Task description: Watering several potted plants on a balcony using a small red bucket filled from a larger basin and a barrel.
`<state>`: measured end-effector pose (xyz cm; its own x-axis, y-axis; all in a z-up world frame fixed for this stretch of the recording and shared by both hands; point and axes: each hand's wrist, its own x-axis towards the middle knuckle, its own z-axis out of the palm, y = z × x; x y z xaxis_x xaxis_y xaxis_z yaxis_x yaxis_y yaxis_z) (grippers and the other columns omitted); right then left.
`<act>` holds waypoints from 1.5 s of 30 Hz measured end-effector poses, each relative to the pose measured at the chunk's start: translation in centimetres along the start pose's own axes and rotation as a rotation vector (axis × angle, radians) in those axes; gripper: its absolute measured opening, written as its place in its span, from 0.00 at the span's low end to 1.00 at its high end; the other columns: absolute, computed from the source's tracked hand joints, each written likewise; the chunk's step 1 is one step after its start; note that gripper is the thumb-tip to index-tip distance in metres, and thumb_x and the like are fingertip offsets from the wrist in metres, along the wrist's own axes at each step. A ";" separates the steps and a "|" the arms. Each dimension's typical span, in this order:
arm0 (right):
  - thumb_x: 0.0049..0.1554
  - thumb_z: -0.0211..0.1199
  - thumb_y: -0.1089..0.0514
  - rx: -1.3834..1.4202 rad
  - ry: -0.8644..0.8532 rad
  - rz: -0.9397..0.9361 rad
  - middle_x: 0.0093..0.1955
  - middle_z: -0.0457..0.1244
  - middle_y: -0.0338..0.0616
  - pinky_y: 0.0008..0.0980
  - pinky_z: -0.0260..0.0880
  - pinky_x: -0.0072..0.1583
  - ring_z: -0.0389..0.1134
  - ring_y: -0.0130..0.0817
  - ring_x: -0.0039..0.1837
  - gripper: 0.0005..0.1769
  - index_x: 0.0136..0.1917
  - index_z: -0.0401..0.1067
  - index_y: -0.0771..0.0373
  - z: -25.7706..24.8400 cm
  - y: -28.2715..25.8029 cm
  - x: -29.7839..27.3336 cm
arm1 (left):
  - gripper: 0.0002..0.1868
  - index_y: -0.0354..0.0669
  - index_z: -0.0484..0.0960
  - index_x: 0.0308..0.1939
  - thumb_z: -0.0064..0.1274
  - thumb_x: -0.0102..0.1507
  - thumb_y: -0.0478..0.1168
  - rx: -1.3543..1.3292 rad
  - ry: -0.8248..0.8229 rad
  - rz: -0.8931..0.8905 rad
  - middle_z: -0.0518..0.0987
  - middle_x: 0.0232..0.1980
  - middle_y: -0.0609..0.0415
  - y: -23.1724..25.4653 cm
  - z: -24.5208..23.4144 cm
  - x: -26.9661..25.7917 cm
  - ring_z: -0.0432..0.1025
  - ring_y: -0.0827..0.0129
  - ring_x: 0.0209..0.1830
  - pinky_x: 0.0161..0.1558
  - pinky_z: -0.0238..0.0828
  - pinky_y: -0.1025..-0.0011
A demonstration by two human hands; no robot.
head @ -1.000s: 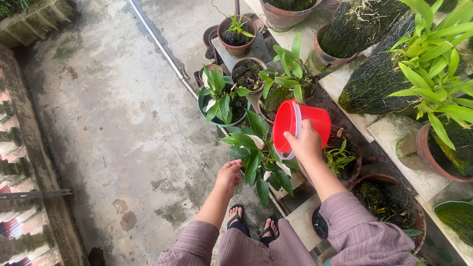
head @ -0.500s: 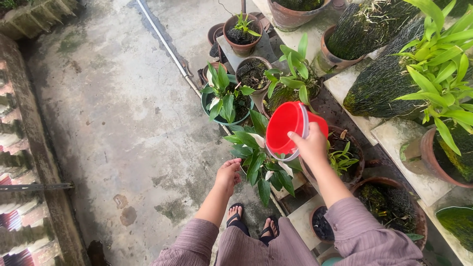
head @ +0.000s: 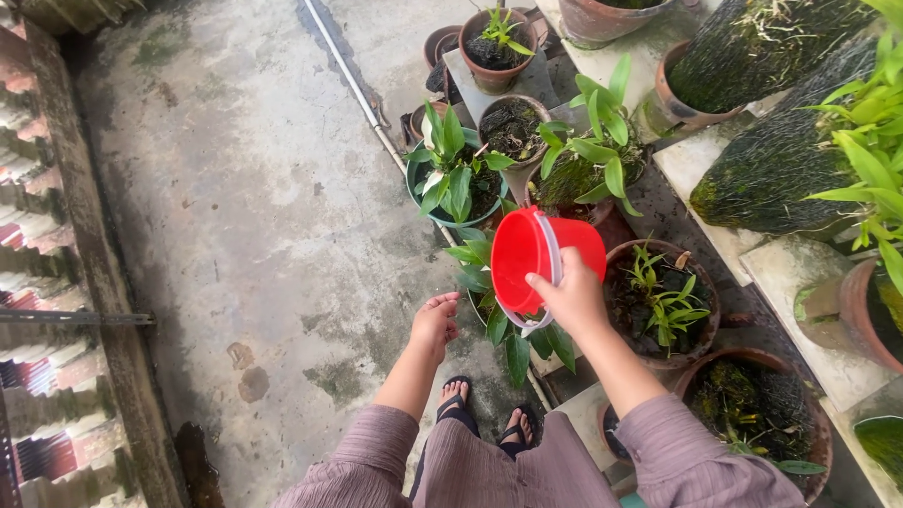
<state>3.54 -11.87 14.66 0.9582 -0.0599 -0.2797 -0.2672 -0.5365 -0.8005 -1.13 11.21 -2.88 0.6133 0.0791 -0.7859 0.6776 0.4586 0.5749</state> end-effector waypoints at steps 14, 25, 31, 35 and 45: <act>0.54 0.70 0.48 -0.409 -0.003 -0.147 0.45 0.70 0.60 0.51 0.74 0.51 0.74 0.57 0.49 0.27 0.57 0.63 0.65 4.9 2.9 0.5 | 0.11 0.50 0.82 0.52 0.51 0.67 0.38 -0.045 0.015 0.000 0.72 0.34 0.63 0.2 -3.1 -0.2 0.63 0.78 0.23 0.27 0.65 0.74; 0.52 0.73 0.53 -0.065 0.132 -0.026 0.43 0.71 0.53 0.43 0.77 0.45 0.76 0.44 0.42 0.21 0.52 0.68 0.66 1.6 3.5 1.5 | 0.10 0.51 0.82 0.51 0.51 0.67 0.38 -0.049 0.007 0.014 0.72 0.35 0.63 0.8 -2.9 -0.1 0.62 0.78 0.23 0.28 0.64 0.74; 0.56 0.67 0.59 0.500 0.275 0.276 0.41 0.66 0.53 0.39 0.80 0.43 0.73 0.42 0.37 0.17 0.55 0.67 0.68 -2.9 3.0 2.7 | 0.10 0.51 0.82 0.52 0.51 0.67 0.39 -0.010 0.008 0.008 0.71 0.35 0.63 0.9 -2.5 0.3 0.61 0.79 0.22 0.28 0.64 0.74; 0.55 0.70 0.55 0.131 0.363 0.184 0.46 0.69 0.49 0.38 0.77 0.49 0.75 0.39 0.44 0.19 0.55 0.68 0.64 -3.7 4.0 5.3 | 0.10 0.50 0.82 0.51 0.51 0.67 0.38 -0.055 -0.002 0.006 0.71 0.35 0.62 1.0 -2.7 0.6 0.60 0.78 0.22 0.27 0.62 0.74; 0.56 0.69 0.49 -0.299 0.230 0.168 0.47 0.71 0.61 0.48 0.74 0.54 0.76 0.53 0.49 0.24 0.56 0.64 0.68 -3.1 2.4 7.3 | 0.10 0.53 0.82 0.51 0.51 0.67 0.38 0.006 0.033 -0.010 0.71 0.33 0.64 1.0 -3.5 0.1 0.62 0.78 0.24 0.31 0.67 0.73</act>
<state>10.19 -16.18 12.36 0.9105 -0.3359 -0.2410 -0.4132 -0.7219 -0.5551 -1.80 14.82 -3.15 0.5926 0.1033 -0.7989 0.6863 0.4545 0.5678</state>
